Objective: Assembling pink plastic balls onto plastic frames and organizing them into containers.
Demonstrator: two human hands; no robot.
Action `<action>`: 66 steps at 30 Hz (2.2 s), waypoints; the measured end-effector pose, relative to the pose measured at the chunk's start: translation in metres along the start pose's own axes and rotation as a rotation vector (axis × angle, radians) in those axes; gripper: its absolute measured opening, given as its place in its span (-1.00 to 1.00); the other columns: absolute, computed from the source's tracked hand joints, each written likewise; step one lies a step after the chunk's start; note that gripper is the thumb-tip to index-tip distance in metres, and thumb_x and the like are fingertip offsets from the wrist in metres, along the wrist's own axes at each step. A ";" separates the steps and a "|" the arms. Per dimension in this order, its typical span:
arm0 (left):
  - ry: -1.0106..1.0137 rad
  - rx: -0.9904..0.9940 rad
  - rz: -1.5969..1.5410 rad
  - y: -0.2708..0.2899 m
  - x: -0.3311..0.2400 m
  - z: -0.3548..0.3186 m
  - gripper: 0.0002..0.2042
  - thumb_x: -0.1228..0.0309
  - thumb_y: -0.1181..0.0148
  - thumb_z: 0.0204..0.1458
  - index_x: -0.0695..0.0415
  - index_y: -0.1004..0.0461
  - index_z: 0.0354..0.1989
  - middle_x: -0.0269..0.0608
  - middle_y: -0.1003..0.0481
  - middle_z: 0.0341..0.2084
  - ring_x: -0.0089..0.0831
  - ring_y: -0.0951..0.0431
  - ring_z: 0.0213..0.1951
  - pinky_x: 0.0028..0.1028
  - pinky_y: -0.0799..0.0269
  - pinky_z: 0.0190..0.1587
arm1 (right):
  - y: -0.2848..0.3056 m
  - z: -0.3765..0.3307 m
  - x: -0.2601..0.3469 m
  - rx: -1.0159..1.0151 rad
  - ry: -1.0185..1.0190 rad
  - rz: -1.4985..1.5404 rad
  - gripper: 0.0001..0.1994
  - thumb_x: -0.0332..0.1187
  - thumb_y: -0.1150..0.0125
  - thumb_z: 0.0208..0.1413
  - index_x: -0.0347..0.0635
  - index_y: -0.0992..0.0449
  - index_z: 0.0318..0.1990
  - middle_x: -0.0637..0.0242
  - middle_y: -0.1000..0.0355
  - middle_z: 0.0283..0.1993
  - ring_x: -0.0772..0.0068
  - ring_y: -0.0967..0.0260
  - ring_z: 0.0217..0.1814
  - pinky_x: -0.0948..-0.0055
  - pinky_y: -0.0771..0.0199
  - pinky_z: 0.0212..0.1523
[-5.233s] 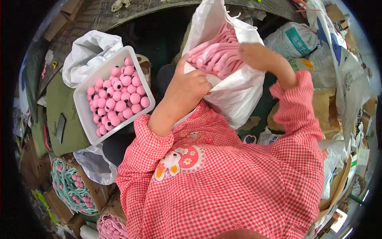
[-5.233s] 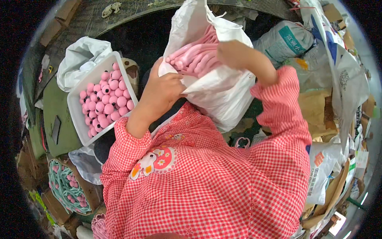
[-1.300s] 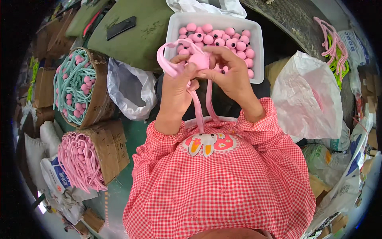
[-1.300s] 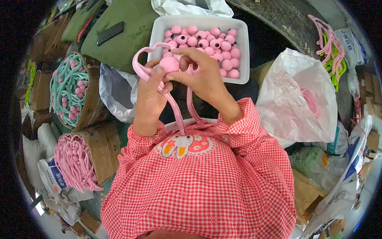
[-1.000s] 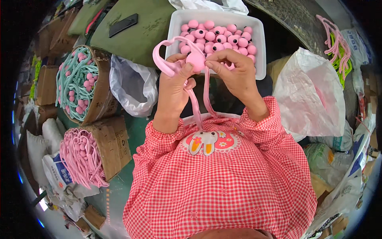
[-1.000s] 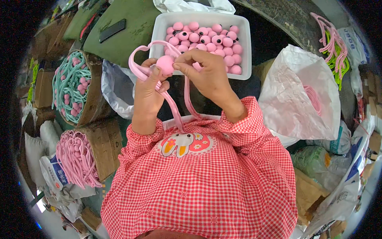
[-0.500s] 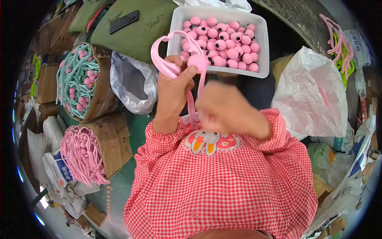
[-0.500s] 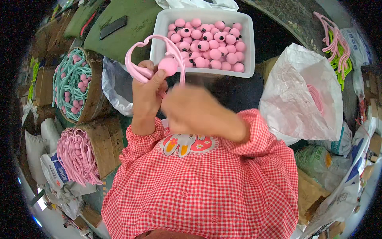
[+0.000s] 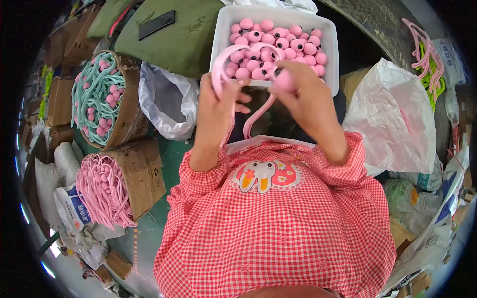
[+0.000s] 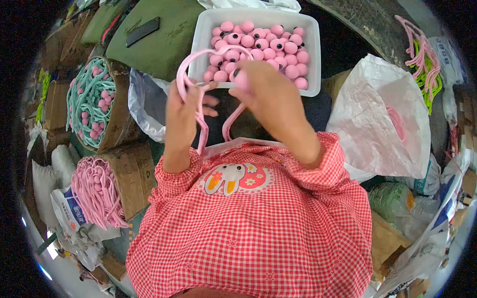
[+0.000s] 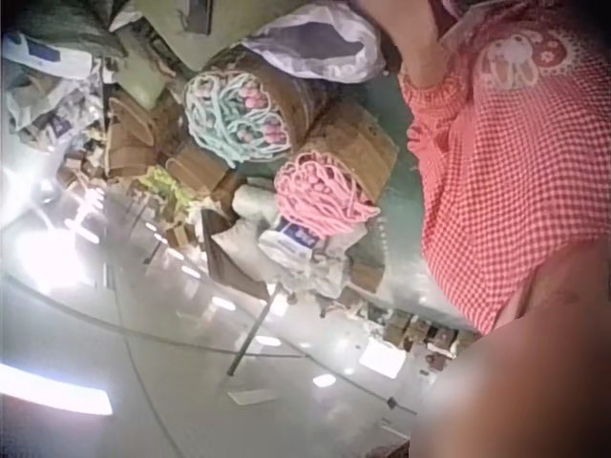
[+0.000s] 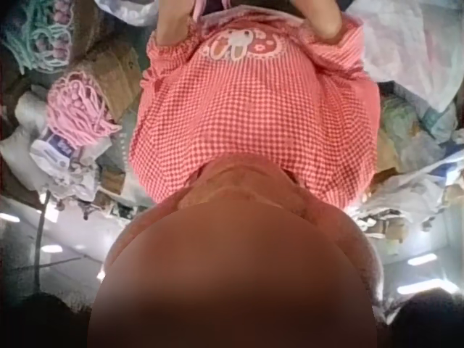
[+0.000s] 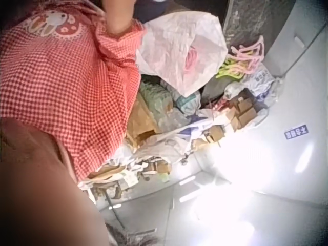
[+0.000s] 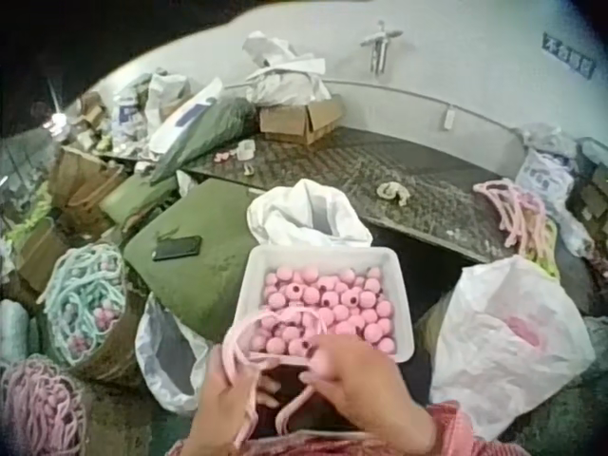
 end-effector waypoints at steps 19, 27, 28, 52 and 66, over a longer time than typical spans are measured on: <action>0.084 0.078 -0.006 0.008 0.003 0.005 -0.79 0.29 -0.03 0.23 0.14 -0.21 -0.30 -0.37 -0.24 -0.70 -0.70 -0.17 -0.73 -0.63 -0.06 -0.72 | -0.026 0.028 -0.012 -0.069 -0.035 0.384 -0.65 -0.47 -0.30 -0.15 -0.16 -0.39 -0.13 0.21 -0.44 -0.23 0.21 -0.41 -0.16 0.28 -0.37 -0.10; 0.039 0.111 -0.091 0.011 0.005 0.000 -0.75 0.23 -0.01 0.25 0.15 -0.19 -0.19 -0.36 -0.25 -0.69 -0.70 -0.16 -0.74 -0.63 -0.04 -0.73 | -0.047 0.023 0.009 -0.013 0.084 0.110 -0.61 -0.40 -0.34 -0.26 -0.07 -0.38 -0.18 0.30 -0.41 -0.31 0.19 -0.37 -0.17 0.21 -0.22 -0.12; 0.040 0.121 -0.079 0.009 0.005 -0.001 -0.74 0.20 0.02 0.26 0.15 -0.20 -0.18 -0.36 -0.25 -0.70 -0.70 -0.15 -0.74 -0.63 -0.04 -0.73 | -0.048 0.023 0.011 -0.002 0.084 0.100 -0.60 -0.40 -0.34 -0.28 -0.07 -0.37 -0.19 0.32 -0.41 -0.32 0.20 -0.37 -0.17 0.21 -0.22 -0.13; 0.192 0.371 -0.065 -0.063 0.049 0.000 -0.77 0.21 0.03 0.27 0.10 -0.19 -0.13 -0.42 -0.25 -0.68 -0.71 -0.15 -0.76 -0.66 -0.06 -0.74 | -0.032 -0.033 -0.028 -0.054 -0.207 -0.076 -0.63 -0.34 -0.40 -0.26 -0.22 -0.47 -0.24 0.13 -0.47 -0.25 0.03 -0.42 -0.17 0.16 -0.37 -0.16; -0.178 0.371 0.225 -0.083 0.103 0.146 -0.72 0.12 -0.04 0.19 -0.04 -0.31 -0.02 -0.17 -0.48 -0.37 -0.29 -0.50 -0.37 -0.35 -0.39 -0.34 | -0.050 -0.112 -0.125 -0.514 -0.937 1.818 -0.62 0.02 0.21 0.35 -0.08 -0.39 -0.16 0.59 0.11 -0.72 0.72 0.24 -0.72 0.59 0.14 -0.61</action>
Point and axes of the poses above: each hand's wrist, its own z-axis towards the middle knuckle, its own y-axis out of the back of the hand, x = y × z, the point moved 10 cm from there along z, towards the middle knuckle
